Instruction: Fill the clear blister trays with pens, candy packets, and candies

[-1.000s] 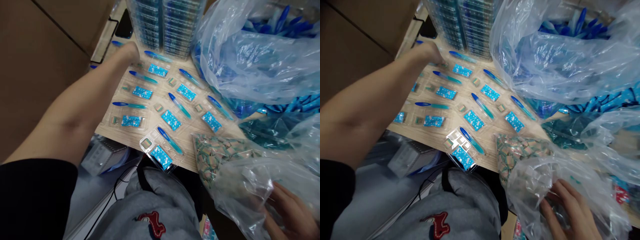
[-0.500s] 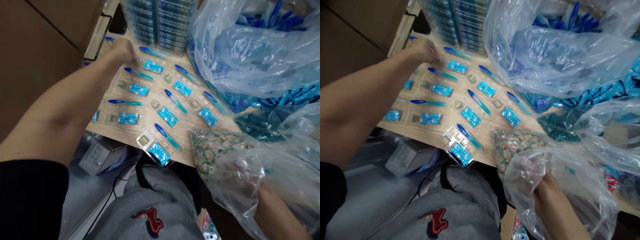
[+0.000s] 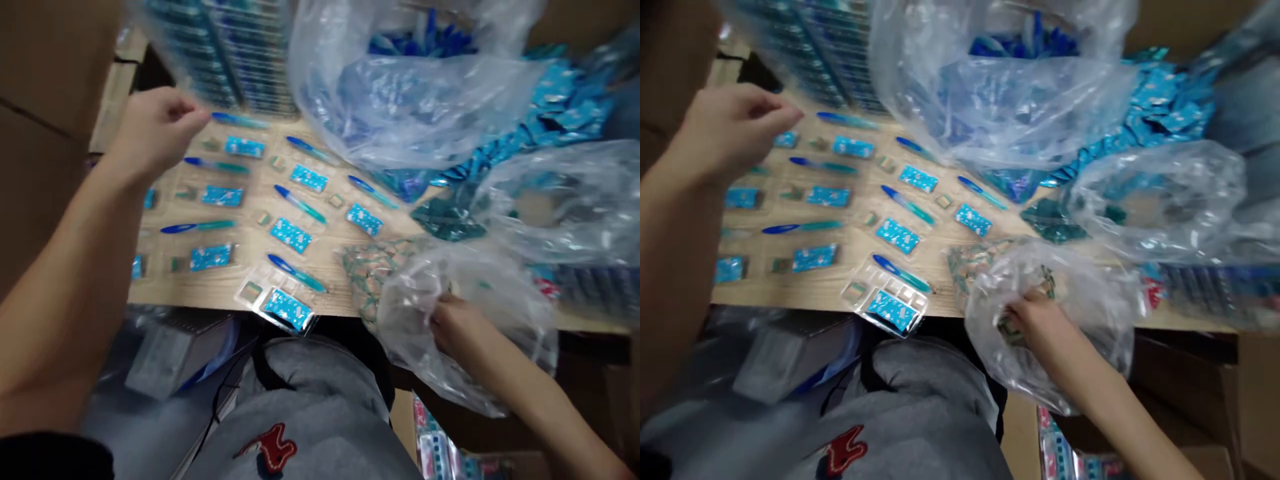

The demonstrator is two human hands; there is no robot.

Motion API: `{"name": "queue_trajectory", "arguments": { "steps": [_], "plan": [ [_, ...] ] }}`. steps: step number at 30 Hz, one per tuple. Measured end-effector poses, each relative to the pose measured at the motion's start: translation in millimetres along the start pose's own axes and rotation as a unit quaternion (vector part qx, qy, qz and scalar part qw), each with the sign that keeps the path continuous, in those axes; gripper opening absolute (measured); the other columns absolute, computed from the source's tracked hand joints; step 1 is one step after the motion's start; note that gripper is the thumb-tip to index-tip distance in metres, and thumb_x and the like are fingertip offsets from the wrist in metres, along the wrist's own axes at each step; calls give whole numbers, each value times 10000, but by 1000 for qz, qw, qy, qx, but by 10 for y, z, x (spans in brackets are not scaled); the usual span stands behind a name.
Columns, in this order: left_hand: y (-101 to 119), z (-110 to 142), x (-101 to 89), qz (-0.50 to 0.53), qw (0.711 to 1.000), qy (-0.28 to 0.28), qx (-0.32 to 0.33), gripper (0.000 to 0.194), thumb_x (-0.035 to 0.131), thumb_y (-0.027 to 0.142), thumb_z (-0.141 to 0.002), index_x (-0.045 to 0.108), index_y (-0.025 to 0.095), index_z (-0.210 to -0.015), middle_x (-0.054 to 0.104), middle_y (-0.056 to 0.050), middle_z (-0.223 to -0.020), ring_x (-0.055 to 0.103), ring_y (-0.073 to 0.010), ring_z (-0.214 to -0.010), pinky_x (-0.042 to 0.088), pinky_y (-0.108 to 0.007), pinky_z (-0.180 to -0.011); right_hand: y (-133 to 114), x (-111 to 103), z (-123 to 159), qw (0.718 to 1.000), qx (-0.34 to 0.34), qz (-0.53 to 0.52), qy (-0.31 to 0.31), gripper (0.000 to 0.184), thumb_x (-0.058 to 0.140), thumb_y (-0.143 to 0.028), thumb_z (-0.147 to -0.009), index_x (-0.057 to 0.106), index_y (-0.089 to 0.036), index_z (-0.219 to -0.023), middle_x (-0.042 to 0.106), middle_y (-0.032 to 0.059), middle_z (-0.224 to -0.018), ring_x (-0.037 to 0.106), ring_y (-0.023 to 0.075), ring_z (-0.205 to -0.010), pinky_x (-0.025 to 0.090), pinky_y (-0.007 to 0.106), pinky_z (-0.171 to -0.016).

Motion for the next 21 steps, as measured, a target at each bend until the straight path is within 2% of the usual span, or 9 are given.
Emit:
{"name": "queue_trajectory", "arguments": {
  "steps": [3,6,8,10,12,13,15,18,21],
  "plan": [
    [274,366,26,60,990,-17,123,266,610,299,-875,732,98,-999,668,7,-801,593,-118,-767,526,-351,-890,-100,-178,153,1000,9,-12,16,224,531,-47,-863,722,-162,-868,720,105,-880,724,216,-772,588,292,-692],
    [646,806,99,216,938,-78,260,262,618,378,-856,742,180,-975,696,-7,-830,608,-144,-738,522,-320,-794,-165,-365,333,981,72,-128,123,145,589,-128,-882,717,-168,-935,725,83,-938,708,192,-832,573,277,-719],
    [937,1150,130,287,892,-124,328,192,618,350,-880,735,249,-995,720,3,-914,649,-167,-827,511,-317,-796,-176,-416,432,941,115,-268,174,100,646,-194,-872,719,-168,-935,731,51,-891,693,159,-779,564,247,-685],
    [1231,1500,145,308,852,-159,393,149,619,281,-902,722,297,-1009,729,25,-961,668,-167,-899,521,-306,-807,-172,-412,497,878,132,-414,198,117,705,-242,-840,722,-161,-924,725,21,-829,666,122,-692,554,214,-631],
    [1487,1801,171,320,813,-196,446,163,612,231,-920,698,302,-1040,728,29,-997,671,-157,-953,545,-284,-832,-167,-389,533,819,126,-516,219,132,742,-237,-811,722,-160,-917,715,2,-802,637,91,-646,543,188,-603],
    [1588,1920,196,327,796,-216,461,168,614,227,-927,685,296,-1063,724,23,-1014,669,-153,-972,553,-275,-846,-165,-378,546,797,118,-544,232,126,749,-221,-804,721,-162,-912,705,-7,-786,622,78,-630,535,176,-589],
    [1726,2081,265,335,778,-253,468,182,633,252,-928,660,285,-1105,710,7,-1034,666,-147,-966,566,-265,-838,-166,-362,569,773,100,-571,260,104,749,-184,-803,714,-165,-899,684,-18,-762,602,64,-612,522,159,-565],
    [1793,2182,359,340,775,-278,455,187,665,244,-911,651,271,-1095,697,3,-1001,668,-136,-901,577,-248,-772,-179,-354,609,764,63,-566,304,105,738,-132,-807,711,-167,-902,684,-10,-815,606,62,-658,526,154,-589],
    [1777,2217,379,341,781,-260,454,169,649,159,-911,651,257,-1048,699,16,-966,674,-120,-921,569,-224,-810,-185,-349,647,761,41,-557,329,145,731,-95,-804,721,-175,-925,700,9,-912,623,79,-749,545,174,-658]
  ]
}}
Point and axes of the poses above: each hand's wrist, its own z-axis away from the middle knuckle, its own x-axis out of the palm, y = z × x, the point moved 2 cm from there along -z, towards the middle knuckle
